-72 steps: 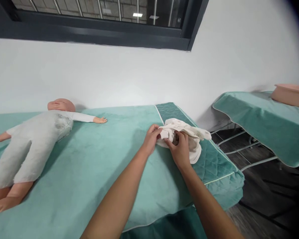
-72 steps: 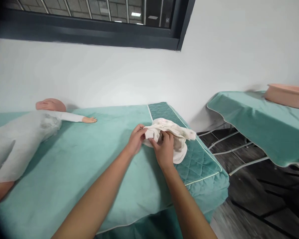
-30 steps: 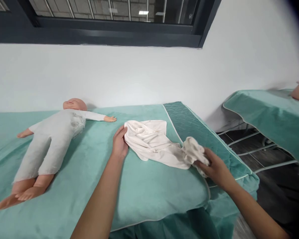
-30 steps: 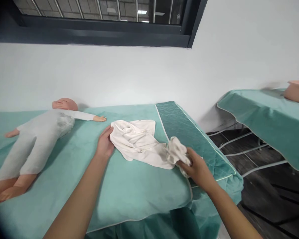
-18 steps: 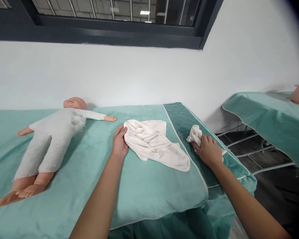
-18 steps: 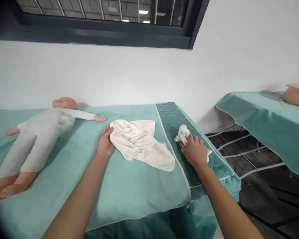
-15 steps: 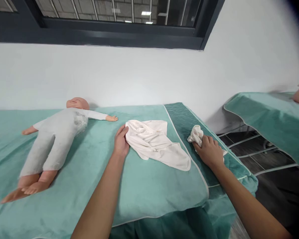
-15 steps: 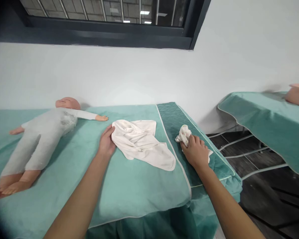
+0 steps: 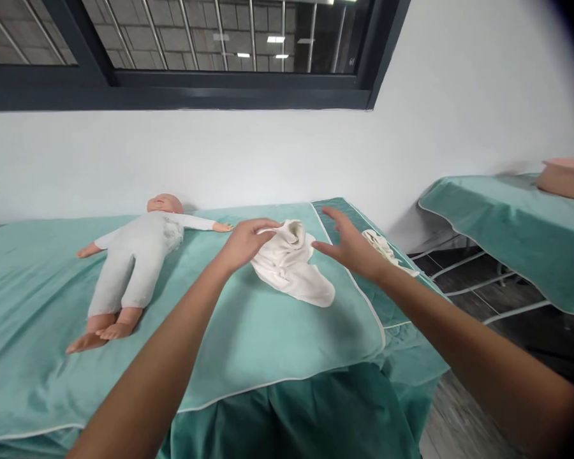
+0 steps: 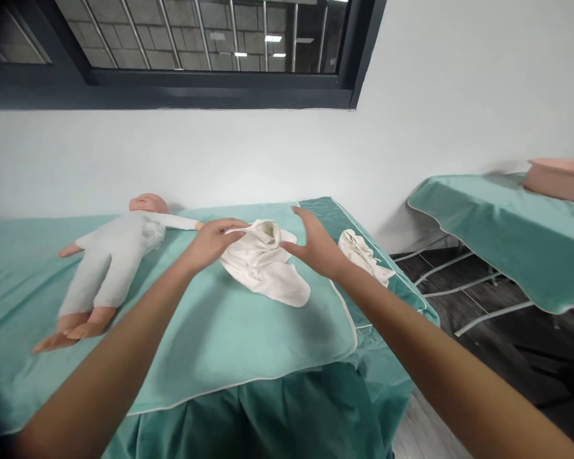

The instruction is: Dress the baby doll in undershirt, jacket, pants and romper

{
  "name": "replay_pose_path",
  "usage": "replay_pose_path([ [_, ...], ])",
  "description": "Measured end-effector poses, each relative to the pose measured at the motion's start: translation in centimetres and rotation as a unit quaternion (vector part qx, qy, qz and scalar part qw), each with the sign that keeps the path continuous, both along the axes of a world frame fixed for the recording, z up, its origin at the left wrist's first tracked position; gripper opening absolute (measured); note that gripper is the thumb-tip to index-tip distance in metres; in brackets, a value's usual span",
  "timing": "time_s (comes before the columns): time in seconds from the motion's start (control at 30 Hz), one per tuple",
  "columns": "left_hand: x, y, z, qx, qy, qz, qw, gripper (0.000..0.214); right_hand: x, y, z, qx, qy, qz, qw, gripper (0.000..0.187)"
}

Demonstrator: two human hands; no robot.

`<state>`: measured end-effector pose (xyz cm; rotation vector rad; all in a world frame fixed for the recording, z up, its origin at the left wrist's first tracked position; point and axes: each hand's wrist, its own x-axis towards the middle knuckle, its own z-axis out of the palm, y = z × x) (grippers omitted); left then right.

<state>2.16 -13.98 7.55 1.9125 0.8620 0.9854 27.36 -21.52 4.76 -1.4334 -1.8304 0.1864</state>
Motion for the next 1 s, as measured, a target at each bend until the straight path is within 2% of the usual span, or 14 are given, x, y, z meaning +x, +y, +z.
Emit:
replay_pose_path([
  [0.03, 0.0, -0.7, 2.0, 0.013, 0.000, -0.015, 1.000, 0.016, -1.5, 0.5, 2.2, 0.000, -0.013, 0.058, 0.998, 0.074],
  [0.1, -0.1, -1.9, 5.3, 0.026, -0.025, -0.025, 0.999, 0.015, -4.0, 1.4, 6.2, -0.023, -0.050, 0.148, 0.987, 0.053],
  [0.17, -0.5, -2.6, 7.4, 0.049, -0.034, -0.006, 0.998, 0.017, -5.8, 2.4, 9.1, -0.035, -0.082, 0.162, 0.983, 0.035],
  [0.27, -2.0, -2.7, 8.4, 0.152, 0.045, 0.066, 0.985, 0.017, -6.8, 3.5, 11.8, 0.016, -0.114, 0.121, 0.986, 0.028],
  [0.37, -4.3, -1.9, 7.8, 0.217, 0.178, 0.157, 0.947, 0.020, -6.5, 3.7, 13.0, 0.066, -0.180, 0.051, 0.980, 0.023],
  [0.43, -5.7, -1.6, 7.1, 0.221, 0.240, 0.210, 0.922, 0.015, -6.1, 3.3, 13.2, 0.065, -0.236, 0.004, 0.970, 0.020],
  [0.5, -6.7, -1.6, 6.5, 0.239, 0.262, 0.254, 0.900, 0.011, -5.7, 2.7, 12.9, 0.042, -0.292, -0.037, 0.955, 0.019],
  [0.6, -7.6, -1.9, 5.8, 0.283, 0.254, 0.296, 0.876, 0.021, -5.2, 1.6, 11.8, 0.013, -0.354, -0.083, 0.931, 0.016],
  [0.67, -8.0, -2.1, 5.3, 0.289, 0.234, 0.310, 0.875, 0.023, -4.7, 0.8, 10.9, 0.025, -0.360, -0.100, 0.927, 0.018],
  [0.77, -8.7, -2.2, 4.6, 0.263, 0.183, 0.317, 0.893, 0.016, -3.4, 0.0, 9.6, 0.037, -0.287, -0.093, 0.953, 0.023],
  [0.87, -9.9, -2.2, 4.3, 0.206, 0.160, 0.322, 0.910, 0.017, -1.5, -0.3, 8.2, 0.001, -0.130, -0.082, 0.988, 0.029],
  [0.93, -10.8, -2.3, 4.3, 0.163, 0.176, 0.327, 0.914, 0.023, -0.1, -0.3, 7.3, -0.009, -0.050, -0.088, 0.995, 0.031],
  [1.0, -11.5, -2.3, 4.4, 0.129, 0.192, 0.324, 0.917, 0.027, 1.2, 0.0, 6.3, -0.013, -0.014, -0.110, 0.994, 0.030],
])
